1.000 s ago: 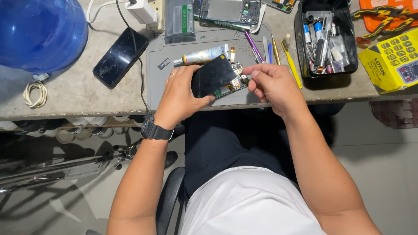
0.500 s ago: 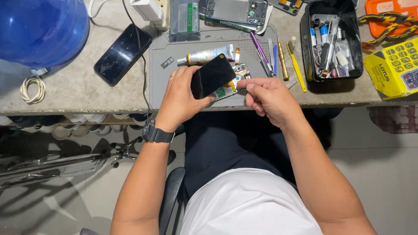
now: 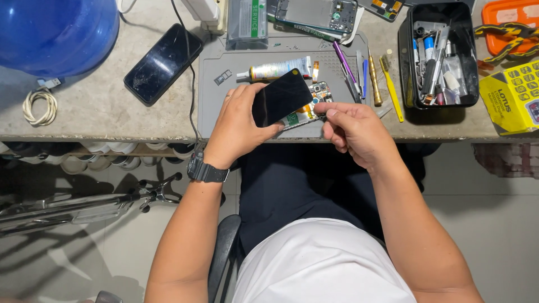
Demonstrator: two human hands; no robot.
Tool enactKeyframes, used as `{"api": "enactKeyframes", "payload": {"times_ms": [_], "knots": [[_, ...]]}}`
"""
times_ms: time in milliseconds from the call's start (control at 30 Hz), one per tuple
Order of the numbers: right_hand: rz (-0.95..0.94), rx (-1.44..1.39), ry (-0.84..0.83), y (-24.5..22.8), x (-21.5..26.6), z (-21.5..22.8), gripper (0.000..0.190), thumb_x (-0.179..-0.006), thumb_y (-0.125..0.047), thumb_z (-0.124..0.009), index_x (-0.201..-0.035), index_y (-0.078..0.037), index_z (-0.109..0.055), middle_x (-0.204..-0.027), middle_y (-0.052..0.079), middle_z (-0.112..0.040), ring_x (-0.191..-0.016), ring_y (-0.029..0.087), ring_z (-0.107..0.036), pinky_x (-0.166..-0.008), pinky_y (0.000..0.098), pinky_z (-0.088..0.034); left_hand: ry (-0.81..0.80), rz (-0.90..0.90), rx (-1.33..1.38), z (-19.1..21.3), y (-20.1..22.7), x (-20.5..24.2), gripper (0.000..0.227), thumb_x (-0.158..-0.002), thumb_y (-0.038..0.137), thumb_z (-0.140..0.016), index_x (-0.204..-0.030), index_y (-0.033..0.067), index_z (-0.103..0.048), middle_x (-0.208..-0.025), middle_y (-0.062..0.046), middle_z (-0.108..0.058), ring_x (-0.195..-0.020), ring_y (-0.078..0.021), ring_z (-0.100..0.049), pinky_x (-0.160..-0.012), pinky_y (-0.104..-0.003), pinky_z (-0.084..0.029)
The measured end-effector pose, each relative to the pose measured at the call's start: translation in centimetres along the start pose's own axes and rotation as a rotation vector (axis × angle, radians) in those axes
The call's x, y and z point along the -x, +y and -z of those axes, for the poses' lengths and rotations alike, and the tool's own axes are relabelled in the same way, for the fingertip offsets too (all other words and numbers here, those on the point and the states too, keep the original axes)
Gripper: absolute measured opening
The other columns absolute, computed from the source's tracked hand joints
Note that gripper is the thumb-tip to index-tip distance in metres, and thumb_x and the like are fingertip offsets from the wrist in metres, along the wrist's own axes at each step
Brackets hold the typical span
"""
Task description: Disassembling a smartphone to inspect and replace internal components like the battery and screen.
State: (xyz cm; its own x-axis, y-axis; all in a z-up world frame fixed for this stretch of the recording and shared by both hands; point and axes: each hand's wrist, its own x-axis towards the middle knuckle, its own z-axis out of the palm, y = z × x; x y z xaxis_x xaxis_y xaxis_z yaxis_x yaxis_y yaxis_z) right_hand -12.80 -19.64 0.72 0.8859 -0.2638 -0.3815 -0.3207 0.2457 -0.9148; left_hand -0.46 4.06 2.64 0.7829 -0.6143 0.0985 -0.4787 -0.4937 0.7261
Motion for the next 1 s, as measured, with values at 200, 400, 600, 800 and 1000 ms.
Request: {"api": "enactKeyframes", "payload": {"times_ms": [200,400,600,800,1000], "knots": [[0.034,-0.049,-0.012,-0.6,-0.3,0.2,0.045,-0.104,-0.013,-0.059,-0.145,0.004,-0.065,-0.065,0.011,-0.066,-0.043,0.009,-0.045,-0.035,0.0235,-0.038,-0.001,-0.005,-0.003,0.0,-0.2,-0.1,0.08,-0.077,0.02,-0.098,-0.145,-0.0034,-0.061,-0.119,-0.019,-0.067,-0.121,-0.0371,-0.062,-0.105,-0.049,-0.051],[0.047,-0.086,-0.052,-0.8,-1.0,-0.1,0.046,-0.105,-0.013,-0.058,-0.146,0.006,-0.063,-0.065,0.012,-0.066,-0.042,0.008,-0.046,-0.035,0.0226,-0.038,-0.009,0.002,-0.001,0.2,0.1,-0.1,0.081,-0.076,0.02,-0.097,-0.145,-0.0033,-0.061,-0.12,-0.019,-0.067,-0.121,-0.0374,-0.062,-0.106,-0.049,-0.051],[0.016,-0.089,-0.082,0.7,-1.4,-0.8,0.051,-0.105,-0.013,-0.058,-0.151,0.007,-0.058,-0.066,0.016,-0.069,-0.041,0.011,-0.049,-0.033,0.0251,-0.04,-0.003,0.002,-0.002,0.0,-0.3,-0.1,0.081,-0.076,0.02,-0.098,-0.145,-0.0029,-0.061,-0.12,-0.019,-0.067,-0.121,-0.0374,-0.062,-0.106,-0.05,-0.05],[0.043,-0.084,-0.167,0.5,-0.3,-2.1,0.062,-0.107,-0.013,-0.053,-0.164,0.009,-0.04,-0.073,0.02,-0.073,-0.043,0.013,-0.052,-0.033,0.0264,-0.042,0.006,0.005,0.001,-0.2,-0.3,-0.2,0.081,-0.076,0.021,-0.098,-0.144,-0.0023,-0.061,-0.119,-0.018,-0.067,-0.121,-0.037,-0.062,-0.107,-0.049,-0.05],[0.071,-0.045,-0.232,-0.3,1.3,-4.4,0.07,-0.108,-0.006,-0.045,-0.172,0.006,-0.017,-0.084,0.02,-0.076,-0.047,0.013,-0.057,-0.036,0.025,-0.045,0.007,0.006,0.006,-0.2,-0.4,-0.2,0.081,-0.075,0.021,-0.098,-0.144,-0.0026,-0.062,-0.119,-0.018,-0.068,-0.12,-0.037,-0.063,-0.106,-0.05,-0.05]]}}
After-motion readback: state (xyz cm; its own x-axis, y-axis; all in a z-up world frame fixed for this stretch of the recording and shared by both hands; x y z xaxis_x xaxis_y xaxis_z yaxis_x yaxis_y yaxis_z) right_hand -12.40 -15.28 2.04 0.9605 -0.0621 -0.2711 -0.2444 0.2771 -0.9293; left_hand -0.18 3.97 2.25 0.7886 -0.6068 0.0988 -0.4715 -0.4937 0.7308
